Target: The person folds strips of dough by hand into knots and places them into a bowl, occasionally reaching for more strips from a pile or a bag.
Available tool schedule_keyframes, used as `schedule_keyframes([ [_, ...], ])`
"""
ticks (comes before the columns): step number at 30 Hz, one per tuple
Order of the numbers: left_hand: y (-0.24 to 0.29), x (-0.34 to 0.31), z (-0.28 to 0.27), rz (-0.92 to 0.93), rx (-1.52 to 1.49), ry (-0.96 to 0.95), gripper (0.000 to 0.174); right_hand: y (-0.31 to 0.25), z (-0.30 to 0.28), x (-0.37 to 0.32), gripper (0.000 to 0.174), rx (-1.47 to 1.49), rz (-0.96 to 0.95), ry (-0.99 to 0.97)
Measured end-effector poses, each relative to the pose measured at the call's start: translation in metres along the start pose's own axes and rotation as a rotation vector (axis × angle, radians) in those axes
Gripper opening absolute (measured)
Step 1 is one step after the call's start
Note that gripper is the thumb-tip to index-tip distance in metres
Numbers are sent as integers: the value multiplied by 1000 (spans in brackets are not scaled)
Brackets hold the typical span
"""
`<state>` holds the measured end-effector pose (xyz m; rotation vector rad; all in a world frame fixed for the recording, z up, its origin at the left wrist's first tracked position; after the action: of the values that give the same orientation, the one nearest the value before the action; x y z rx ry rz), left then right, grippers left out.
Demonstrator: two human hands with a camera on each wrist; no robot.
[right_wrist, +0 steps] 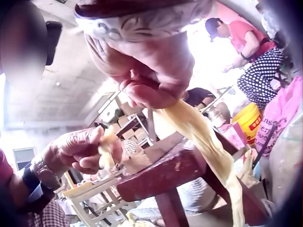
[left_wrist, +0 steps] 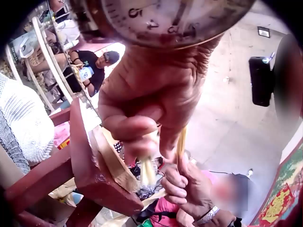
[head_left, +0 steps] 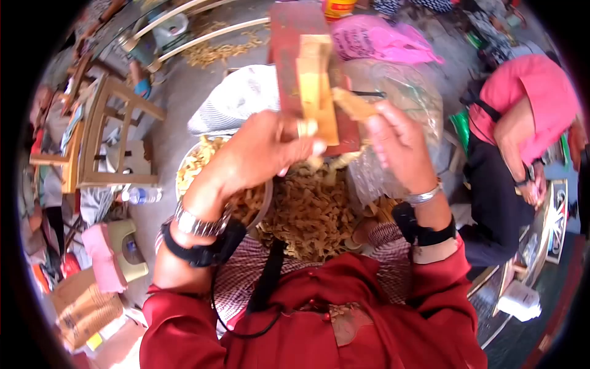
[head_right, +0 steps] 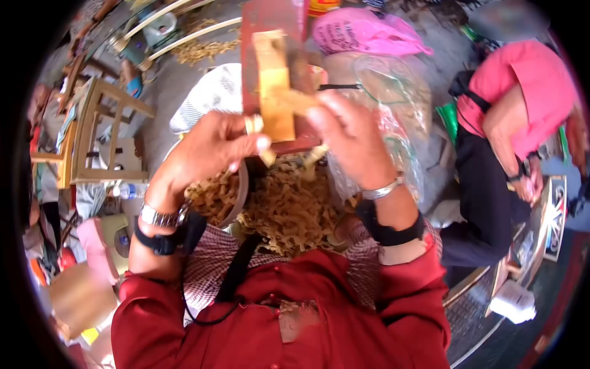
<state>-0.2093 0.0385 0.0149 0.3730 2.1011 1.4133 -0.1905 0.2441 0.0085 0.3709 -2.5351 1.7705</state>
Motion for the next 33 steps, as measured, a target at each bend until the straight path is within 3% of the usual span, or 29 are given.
schedule_keyframes([
  [3,9,-11,24,20,30,-91,31,-26,15,-18,19,3,-148,-124],
  [4,-33,-8,23,90,-273,-367,33,-28,25,-25,17,145,-212,-190],
  [5,-28,-10,26,-50,-187,-486,30,-29,36,-32,17,285,-281,-255],
  [6,-38,-15,50,75,-324,-96,29,-39,42,-38,16,143,-465,-174],
  [7,-38,-13,63,12,-440,-46,30,-50,49,-46,16,-4,-647,-103],
  [8,-38,-12,76,-45,-559,12,32,-53,56,-54,16,52,-619,-133],
  [11,-20,-11,89,-363,-748,-273,34,-42,90,-84,18,93,-417,-361],
  [13,-27,-5,90,-355,-810,-245,29,-47,96,-94,20,172,-419,-400],
  [15,-19,-5,82,-313,-906,-275,18,-53,81,-97,21,241,-464,-178],
  [17,-16,-2,79,-158,-752,-34,15,-44,63,-87,20,166,-470,76],
  [18,-14,-3,80,-97,-705,-11,14,-39,49,-79,15,149,-461,314],
  [19,-9,-7,75,36,-559,72,9,-36,32,-73,11,146,-378,400],
  [21,4,-10,73,-85,-435,-100,7,-16,22,-64,12,147,-188,521],
  [25,20,-16,64,100,-169,-63,10,-5,32,-58,20,444,157,310],
  [26,25,-20,61,197,-22,52,9,-1,32,-54,21,389,106,286],
  [29,43,-26,54,772,729,384,14,-4,36,-51,27,370,87,265],
  [33,44,-31,62,829,759,477,21,3,33,-47,31,330,117,107],
])
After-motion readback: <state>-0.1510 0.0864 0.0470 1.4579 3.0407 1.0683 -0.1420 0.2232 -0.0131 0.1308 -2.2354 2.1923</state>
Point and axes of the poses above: each hand's wrist, its own x-axis towards the middle knuckle, its own z-axis out of the palm, y = z × x, the point moved 3 cm from there along x, towards the middle knuckle, and after that the axes turned 1 degree about y, right-handed, at the moved point
